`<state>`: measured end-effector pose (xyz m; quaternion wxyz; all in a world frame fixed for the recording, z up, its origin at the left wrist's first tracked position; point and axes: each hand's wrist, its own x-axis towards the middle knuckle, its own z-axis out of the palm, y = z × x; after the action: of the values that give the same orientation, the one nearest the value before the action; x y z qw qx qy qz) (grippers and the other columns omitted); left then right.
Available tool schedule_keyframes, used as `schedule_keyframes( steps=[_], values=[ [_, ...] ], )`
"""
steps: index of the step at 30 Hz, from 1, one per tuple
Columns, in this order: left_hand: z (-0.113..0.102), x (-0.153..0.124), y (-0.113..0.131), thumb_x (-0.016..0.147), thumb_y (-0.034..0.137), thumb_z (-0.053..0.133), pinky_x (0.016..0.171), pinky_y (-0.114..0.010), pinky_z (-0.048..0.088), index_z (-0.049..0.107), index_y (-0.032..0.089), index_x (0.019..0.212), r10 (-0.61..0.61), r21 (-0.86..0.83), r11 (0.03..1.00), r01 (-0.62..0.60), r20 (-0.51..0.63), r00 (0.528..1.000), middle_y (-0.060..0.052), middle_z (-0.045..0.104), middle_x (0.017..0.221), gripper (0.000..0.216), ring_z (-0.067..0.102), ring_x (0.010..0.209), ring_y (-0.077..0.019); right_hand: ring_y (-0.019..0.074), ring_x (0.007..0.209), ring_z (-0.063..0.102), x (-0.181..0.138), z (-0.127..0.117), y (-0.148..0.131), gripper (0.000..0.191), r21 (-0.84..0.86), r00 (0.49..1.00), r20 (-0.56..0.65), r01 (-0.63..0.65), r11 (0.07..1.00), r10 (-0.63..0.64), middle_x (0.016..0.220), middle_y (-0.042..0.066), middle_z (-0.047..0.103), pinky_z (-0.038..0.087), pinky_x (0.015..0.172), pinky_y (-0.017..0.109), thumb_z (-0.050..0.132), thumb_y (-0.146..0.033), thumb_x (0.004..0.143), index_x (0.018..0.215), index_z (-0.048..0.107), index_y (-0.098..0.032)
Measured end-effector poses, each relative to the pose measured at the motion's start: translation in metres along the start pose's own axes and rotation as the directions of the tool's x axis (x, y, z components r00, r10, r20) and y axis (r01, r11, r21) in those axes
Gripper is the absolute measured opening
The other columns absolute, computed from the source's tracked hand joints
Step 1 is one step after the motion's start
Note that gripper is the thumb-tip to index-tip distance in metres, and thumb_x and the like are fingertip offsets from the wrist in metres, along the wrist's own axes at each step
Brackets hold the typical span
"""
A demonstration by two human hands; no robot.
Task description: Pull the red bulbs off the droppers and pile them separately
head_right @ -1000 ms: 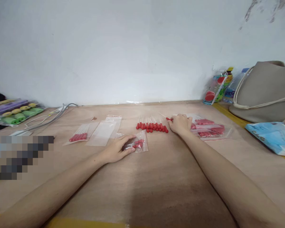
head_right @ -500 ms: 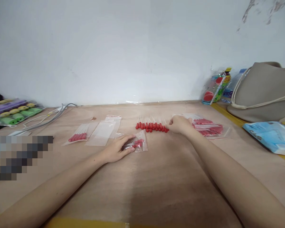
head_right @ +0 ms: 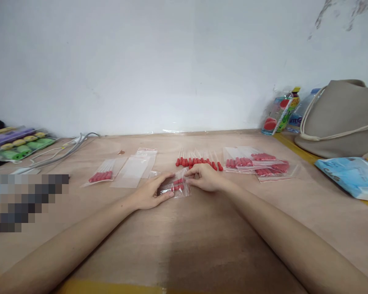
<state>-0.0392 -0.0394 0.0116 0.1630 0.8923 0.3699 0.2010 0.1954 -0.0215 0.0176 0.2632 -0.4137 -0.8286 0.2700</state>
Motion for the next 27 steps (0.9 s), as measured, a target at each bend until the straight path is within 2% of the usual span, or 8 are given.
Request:
schedule_keyframes(
  steps=[6,10,14,17,21,24,27],
  values=[
    [-0.002,0.0,0.001,0.08,0.043,0.051,0.095,-0.04,0.039,0.035,0.021,0.128,0.017,-0.017,1.0,-0.017,0.014,1.0,-0.009,0.047,0.127,0.055,0.047,0.114,-0.0242,0.0087,0.054,0.044,-0.001,0.008,-0.012,0.03,-0.014,0.989,0.139,0.043,0.999,-0.041,0.062,-0.004,0.05,0.031,0.049,0.021,0.062,-0.044,0.07,0.082,0.064,-0.018],
    [-0.002,0.0,0.002,0.081,0.041,0.051,0.097,-0.039,0.038,0.035,0.02,0.128,0.027,-0.01,1.0,-0.026,0.017,1.0,-0.01,0.047,0.127,0.054,0.046,0.115,-0.0231,0.0098,0.063,0.046,-0.002,0.013,-0.023,0.022,-0.12,0.997,0.036,0.072,0.99,-0.068,0.069,-0.002,0.052,0.032,0.055,0.021,0.069,-0.034,0.063,0.072,0.059,-0.017],
    [-0.001,0.0,0.001,0.081,0.043,0.05,0.097,-0.04,0.037,0.034,0.02,0.129,0.036,-0.007,0.999,-0.036,0.016,0.999,-0.009,0.047,0.128,0.055,0.045,0.116,-0.0233,0.0132,0.074,0.048,-0.004,0.014,-0.029,0.015,-0.186,0.989,-0.051,0.126,0.974,-0.138,0.076,0.0,0.054,0.036,0.064,0.023,0.066,-0.019,0.063,0.071,0.054,-0.017],
    [-0.002,0.0,0.002,0.081,0.044,0.05,0.097,-0.039,0.037,0.033,0.02,0.129,0.036,0.003,0.999,-0.036,0.013,0.999,-0.009,0.047,0.128,0.056,0.045,0.116,-0.023,0.0153,0.079,0.047,-0.005,0.012,-0.028,0.012,-0.257,0.98,-0.046,0.175,0.95,-0.193,0.078,0.002,0.054,0.037,0.069,0.026,0.063,-0.018,0.066,0.073,0.054,-0.018],
    [-0.003,0.0,0.003,0.081,0.044,0.049,0.097,-0.039,0.038,0.035,0.02,0.128,0.031,0.016,0.999,-0.032,0.025,0.999,-0.009,0.047,0.127,0.055,0.046,0.115,-0.023,0.0163,0.076,0.046,-0.006,0.009,-0.023,0.014,-0.355,0.983,0.036,0.183,0.917,-0.182,0.078,0.003,0.052,0.036,0.066,0.028,0.064,-0.03,0.07,0.072,0.056,-0.018],
    [-0.003,0.0,0.004,0.081,0.043,0.05,0.095,-0.04,0.039,0.035,0.02,0.128,0.029,0.014,0.999,-0.029,0.026,0.999,-0.01,0.048,0.125,0.054,0.047,0.113,-0.0239,0.0154,0.074,0.045,-0.005,0.008,-0.021,0.018,-0.311,0.985,0.034,0.17,0.935,-0.168,0.074,0.002,0.05,0.036,0.063,0.027,0.065,-0.03,0.069,0.064,0.054,-0.018],
    [-0.004,0.0,0.005,0.081,0.043,0.05,0.094,-0.039,0.039,0.036,0.02,0.128,0.026,0.012,1.0,-0.026,0.033,0.999,-0.01,0.049,0.125,0.054,0.048,0.111,-0.0237,0.0138,0.073,0.047,-0.003,0.005,-0.019,0.019,-0.196,0.99,0.024,0.14,0.971,-0.138,0.073,0.001,0.051,0.037,0.063,0.026,0.066,-0.029,0.067,0.061,0.053,-0.017]
  ],
)
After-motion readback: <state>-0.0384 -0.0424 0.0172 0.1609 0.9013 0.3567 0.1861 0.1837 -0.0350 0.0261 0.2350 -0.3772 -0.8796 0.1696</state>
